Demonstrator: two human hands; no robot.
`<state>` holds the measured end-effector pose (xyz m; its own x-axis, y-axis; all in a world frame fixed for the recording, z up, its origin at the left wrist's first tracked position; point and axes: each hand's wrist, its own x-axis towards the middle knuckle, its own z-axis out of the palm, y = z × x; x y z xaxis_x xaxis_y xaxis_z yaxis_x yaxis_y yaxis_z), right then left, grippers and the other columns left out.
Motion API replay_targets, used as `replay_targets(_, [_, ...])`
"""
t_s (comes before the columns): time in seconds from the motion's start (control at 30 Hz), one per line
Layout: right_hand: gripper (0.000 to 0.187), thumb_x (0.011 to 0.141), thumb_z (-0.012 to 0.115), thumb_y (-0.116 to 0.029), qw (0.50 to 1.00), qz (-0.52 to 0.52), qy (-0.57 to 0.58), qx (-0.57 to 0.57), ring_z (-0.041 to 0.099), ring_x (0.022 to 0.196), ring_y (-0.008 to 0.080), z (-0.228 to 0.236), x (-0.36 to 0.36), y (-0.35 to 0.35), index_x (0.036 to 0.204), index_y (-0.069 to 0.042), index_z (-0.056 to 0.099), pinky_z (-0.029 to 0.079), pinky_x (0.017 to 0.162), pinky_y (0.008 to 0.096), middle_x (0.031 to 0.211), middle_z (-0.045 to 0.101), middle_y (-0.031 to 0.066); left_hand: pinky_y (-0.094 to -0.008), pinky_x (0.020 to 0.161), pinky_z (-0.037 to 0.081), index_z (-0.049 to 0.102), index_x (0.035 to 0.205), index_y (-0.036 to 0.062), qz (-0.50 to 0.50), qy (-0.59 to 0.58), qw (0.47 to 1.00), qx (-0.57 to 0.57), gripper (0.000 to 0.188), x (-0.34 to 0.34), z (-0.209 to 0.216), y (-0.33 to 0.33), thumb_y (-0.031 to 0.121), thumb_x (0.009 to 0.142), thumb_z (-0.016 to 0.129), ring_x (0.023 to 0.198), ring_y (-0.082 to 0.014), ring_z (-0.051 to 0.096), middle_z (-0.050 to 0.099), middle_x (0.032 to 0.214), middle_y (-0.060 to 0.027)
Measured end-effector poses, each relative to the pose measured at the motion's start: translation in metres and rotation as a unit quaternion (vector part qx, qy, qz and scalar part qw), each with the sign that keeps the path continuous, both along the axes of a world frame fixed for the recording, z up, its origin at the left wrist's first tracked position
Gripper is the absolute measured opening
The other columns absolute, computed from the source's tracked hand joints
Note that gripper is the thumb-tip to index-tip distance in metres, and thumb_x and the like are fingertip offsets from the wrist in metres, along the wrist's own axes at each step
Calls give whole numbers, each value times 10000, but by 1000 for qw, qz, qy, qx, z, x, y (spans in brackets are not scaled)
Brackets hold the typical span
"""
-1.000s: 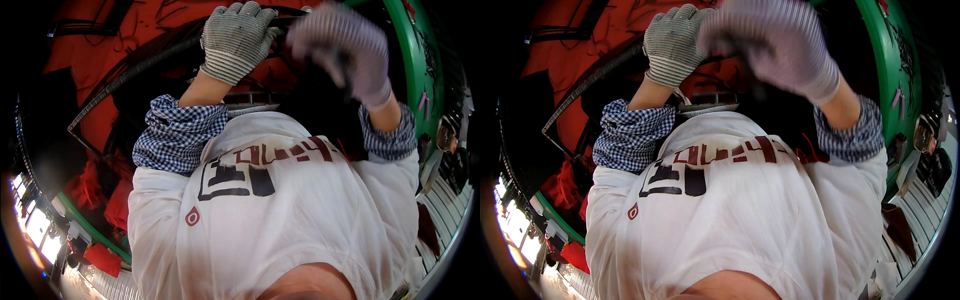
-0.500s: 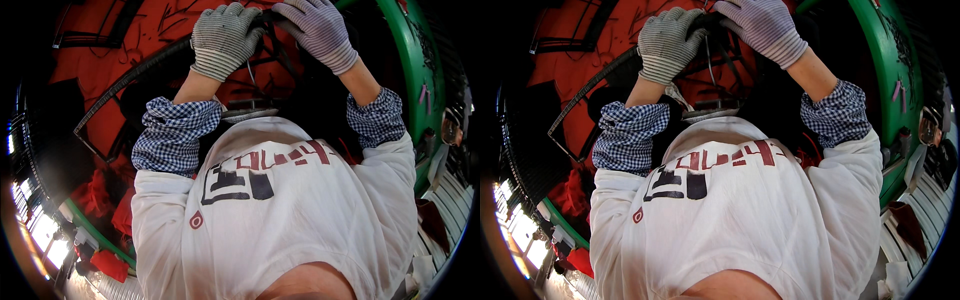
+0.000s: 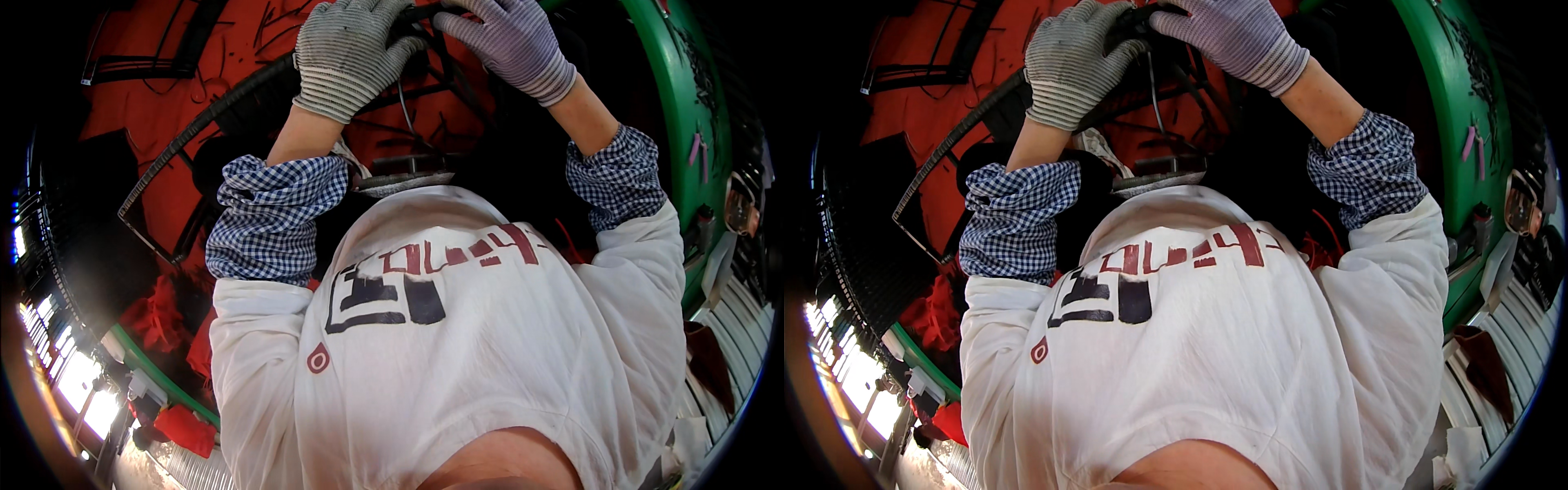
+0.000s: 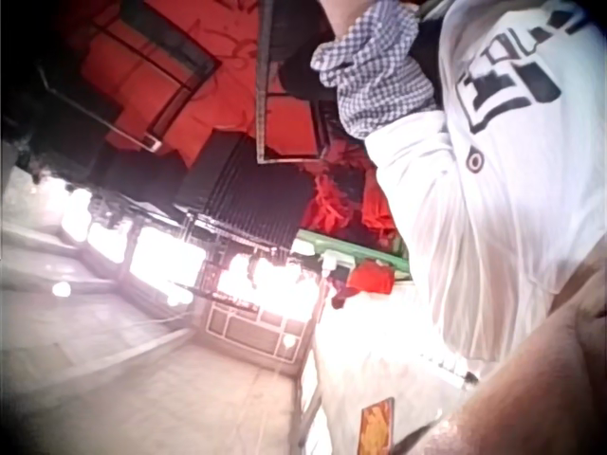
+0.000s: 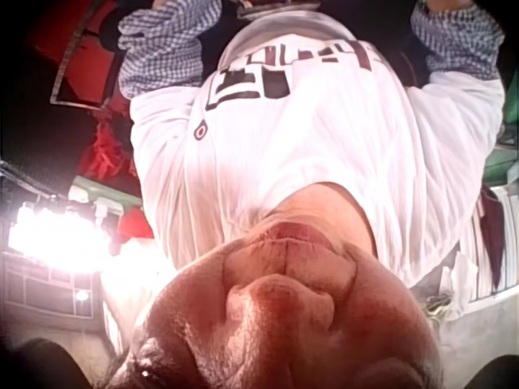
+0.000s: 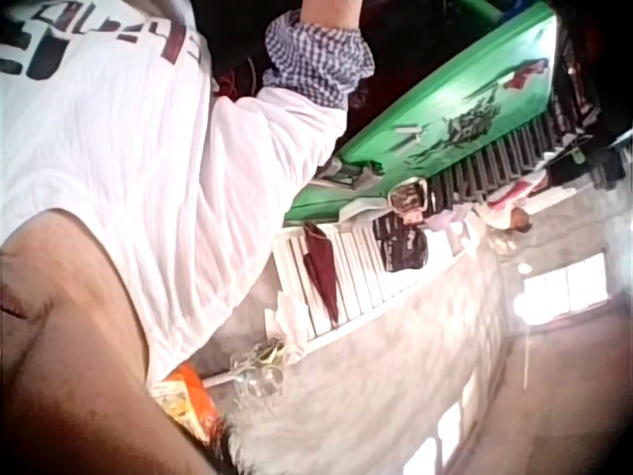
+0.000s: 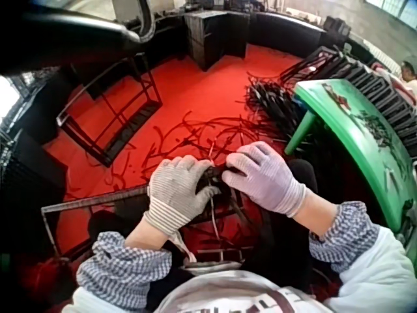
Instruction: The person attaches long black strips onto a metal rack frame by hand and using a pneumatic tool.
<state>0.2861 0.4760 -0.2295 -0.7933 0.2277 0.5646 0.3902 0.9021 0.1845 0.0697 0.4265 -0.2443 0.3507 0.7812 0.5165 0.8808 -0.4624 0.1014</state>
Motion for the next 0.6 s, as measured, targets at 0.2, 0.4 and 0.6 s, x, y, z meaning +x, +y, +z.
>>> replay_targets(0.2, [132, 795, 660, -136, 999, -18, 9, -26, 579, 967, 247, -5, 4, 1, 925, -116, 670, 479, 850, 392, 1026, 590, 54, -396, 795, 482, 665, 1084, 91, 1, 9, 1000, -24, 375, 3, 1, 3, 209, 738, 746, 862, -284, 617, 613, 896, -100])
replay_targets(0.4, [165, 769, 728, -115, 992, -23, 82, -94, 572, 942, 265, -9, -4, 2, 915, -112, 651, 471, 829, 399, 992, 577, 63, -400, 802, 482, 663, 1085, 77, 4, 27, 999, -46, 353, -3, 4, 6, 167, 743, 675, 858, -298, 613, 613, 901, -120])
replay_targets(0.6, [181, 755, 744, -119, 992, -67, 96, -38, 571, 890, 267, -17, -8, 1, 892, -109, 625, 473, 793, 398, 965, 570, 67, -395, 799, 479, 668, 1094, 76, -4, -1, 999, -37, 401, 4, 12, 3, 263, 749, 753, 880, -282, 614, 617, 921, -114])
